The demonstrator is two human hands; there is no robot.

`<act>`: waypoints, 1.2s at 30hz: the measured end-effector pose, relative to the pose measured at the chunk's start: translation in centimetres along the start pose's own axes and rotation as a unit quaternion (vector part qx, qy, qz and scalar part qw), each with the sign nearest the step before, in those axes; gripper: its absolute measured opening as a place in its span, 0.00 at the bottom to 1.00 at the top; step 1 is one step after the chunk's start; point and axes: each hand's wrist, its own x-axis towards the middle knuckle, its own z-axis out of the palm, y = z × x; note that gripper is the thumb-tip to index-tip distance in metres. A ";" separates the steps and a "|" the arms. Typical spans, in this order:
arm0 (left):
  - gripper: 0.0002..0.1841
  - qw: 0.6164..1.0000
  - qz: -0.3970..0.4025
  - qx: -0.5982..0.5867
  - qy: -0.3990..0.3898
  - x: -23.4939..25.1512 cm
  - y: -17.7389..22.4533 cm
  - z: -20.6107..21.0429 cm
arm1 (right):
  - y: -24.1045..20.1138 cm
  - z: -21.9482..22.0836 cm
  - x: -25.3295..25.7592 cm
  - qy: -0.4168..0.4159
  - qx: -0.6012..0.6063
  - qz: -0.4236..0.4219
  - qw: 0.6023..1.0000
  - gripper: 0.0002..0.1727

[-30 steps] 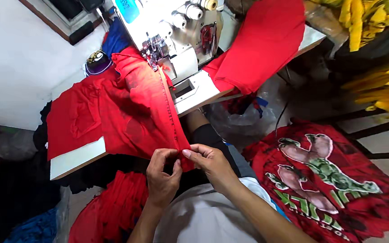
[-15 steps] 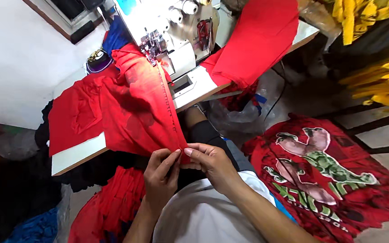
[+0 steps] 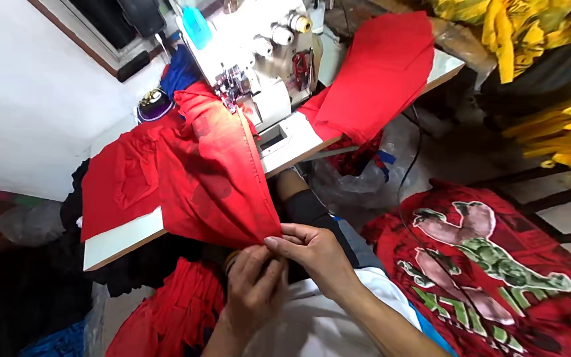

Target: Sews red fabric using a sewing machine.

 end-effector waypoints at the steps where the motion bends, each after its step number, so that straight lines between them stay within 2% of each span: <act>1: 0.11 0.998 -0.026 -0.030 -0.044 -0.5 0.1 0.4 | 0.1 -0.1 0.5 0.013 -0.024 -0.011 1.000 0.15; 2: 0.19 0.987 -0.084 -0.101 -0.095 -0.8 -0.1 0.9 | 0.1 -0.3 0.8 0.024 -0.041 -0.024 0.999 0.13; 3: 0.27 0.950 -0.183 -0.223 -0.123 -0.7 -0.8 1.5 | 0.2 -0.5 0.9 0.028 -0.036 -0.038 0.998 0.12; 4: 0.31 0.875 -0.297 -0.370 -0.096 -0.3 -2.0 2.3 | 0.2 -0.8 0.8 0.026 -0.012 -0.049 0.998 0.11; 5: 0.29 0.783 -0.382 -0.490 -0.009 0.6 -3.3 3.2 | 0.5 -1.0 0.5 0.018 0.027 -0.056 0.998 0.11; 6: 0.27 0.709 -0.415 -0.563 0.087 2.4 -4.4 3.7 | 0.7 -1.2 0.1 0.007 0.063 -0.058 0.996 0.10; 7: 0.20 0.676 -0.422 -0.573 0.189 5.0 -5.1 3.9 | 0.9 -1.5 -0.1 -0.004 0.090 -0.057 0.994 0.10; 8: 0.14 0.667 -0.424 -0.544 0.281 7.7 -5.5 3.8 | 1.1 -1.7 -0.3 -0.011 0.112 -0.052 0.992 0.09; 9: 0.15 0.653 -0.426 -0.528 0.337 9.7 -6.0 3.4 | 1.2 -2.0 -0.6 -0.018 0.131 -0.041 0.990 0.09; 11: 0.11 0.631 -0.422 -0.546 0.354 10.6 -7.1 2.1 | 0.9 -2.5 -1.0 -0.039 0.147 -0.023 0.988 0.08; 13: 0.05 0.640 -0.418 -0.554 0.330 10.2 -7.3 0.8 | 0.6 -2.8 -0.8 -0.059 0.151 -0.017 0.987 0.08; 19: 0.04 0.697 -0.382 -0.532 0.291 11.5 -8.5 -0.9 | -0.9 -2.3 1.9 -0.084 0.201 0.004 0.976 0.09; 27: 0.09 0.771 -0.358 -0.453 0.269 15.8 -14.2 -1.6 | -1.6 -0.4 10.1 -0.085 0.279 -0.014 0.956 0.09; 31: 0.09 0.803 -0.351 -0.421 0.234 17.9 -17.0 -2.3 | -2.9 0.7 13.8 -0.057 0.283 -0.019 0.957 0.07; 36: 0.15 0.816 -0.359 -0.396 0.221 20.2 -19.7 -2.7 | -4.9 2.0 17.4 -0.014 0.285 -0.012 0.958 0.06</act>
